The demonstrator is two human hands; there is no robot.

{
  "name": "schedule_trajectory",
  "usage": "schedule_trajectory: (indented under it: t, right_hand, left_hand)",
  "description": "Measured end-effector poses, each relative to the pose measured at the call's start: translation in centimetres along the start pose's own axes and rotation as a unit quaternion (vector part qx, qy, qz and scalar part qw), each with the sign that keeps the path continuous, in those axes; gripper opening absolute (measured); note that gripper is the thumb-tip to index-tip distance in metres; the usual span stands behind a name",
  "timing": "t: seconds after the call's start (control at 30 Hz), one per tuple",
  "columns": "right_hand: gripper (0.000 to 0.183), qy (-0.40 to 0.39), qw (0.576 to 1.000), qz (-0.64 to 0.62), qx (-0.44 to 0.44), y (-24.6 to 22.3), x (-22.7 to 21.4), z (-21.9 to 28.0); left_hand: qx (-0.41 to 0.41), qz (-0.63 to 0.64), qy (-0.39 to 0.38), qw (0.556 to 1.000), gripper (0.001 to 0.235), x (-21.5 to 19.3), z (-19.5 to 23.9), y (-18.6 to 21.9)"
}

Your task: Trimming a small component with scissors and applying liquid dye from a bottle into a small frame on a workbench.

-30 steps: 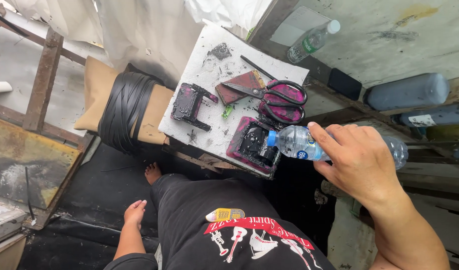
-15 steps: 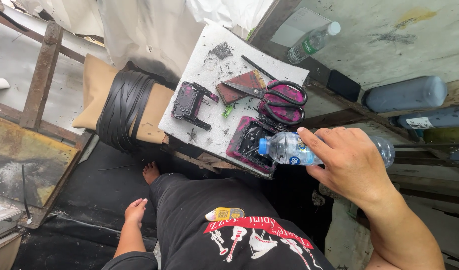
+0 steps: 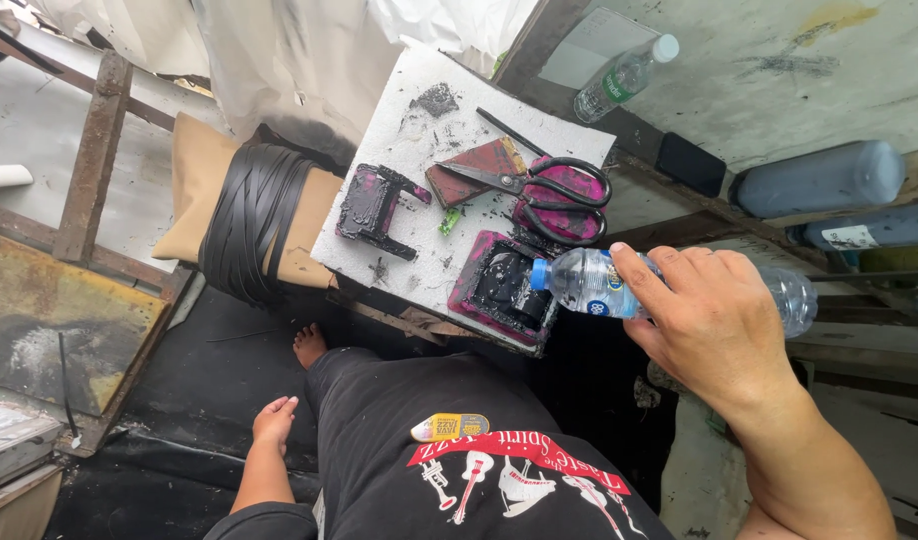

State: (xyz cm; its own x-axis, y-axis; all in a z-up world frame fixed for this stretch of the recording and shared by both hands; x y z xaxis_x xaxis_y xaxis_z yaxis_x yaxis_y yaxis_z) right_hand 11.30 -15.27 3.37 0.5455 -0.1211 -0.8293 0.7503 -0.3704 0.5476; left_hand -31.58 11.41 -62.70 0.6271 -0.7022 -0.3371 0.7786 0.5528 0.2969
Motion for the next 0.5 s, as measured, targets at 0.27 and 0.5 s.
schedule_trajectory:
  t: [0.27, 0.5]
  right_hand:
    - [0.069, -0.001, 0.999, -0.045, -0.002, -0.1, 0.2, 0.0]
    - [0.07, 0.008, 0.996, -0.088, 0.002, -0.1, 0.7, -0.1]
  left_hand:
    - [0.004, -0.014, -0.002, 1.0, 0.048, -0.3, 1.6, 1.8]
    - [0.023, -0.013, 0.002, 1.0, 0.051, -0.3, 1.2, 1.9]
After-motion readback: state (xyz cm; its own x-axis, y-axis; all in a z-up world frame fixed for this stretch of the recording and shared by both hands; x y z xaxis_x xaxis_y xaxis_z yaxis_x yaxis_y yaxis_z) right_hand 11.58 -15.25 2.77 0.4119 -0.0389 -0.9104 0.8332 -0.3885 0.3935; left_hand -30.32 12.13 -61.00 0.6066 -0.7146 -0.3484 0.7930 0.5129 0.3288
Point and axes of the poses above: each hand's wrist, its own z-axis away from the middle knuckle, its own x-axis out of the palm, y = z × x, the point moved 10 cm from there along -z, towards the middle knuckle, and after that the axes turned 1 degree about x, right-handed, at the moved point
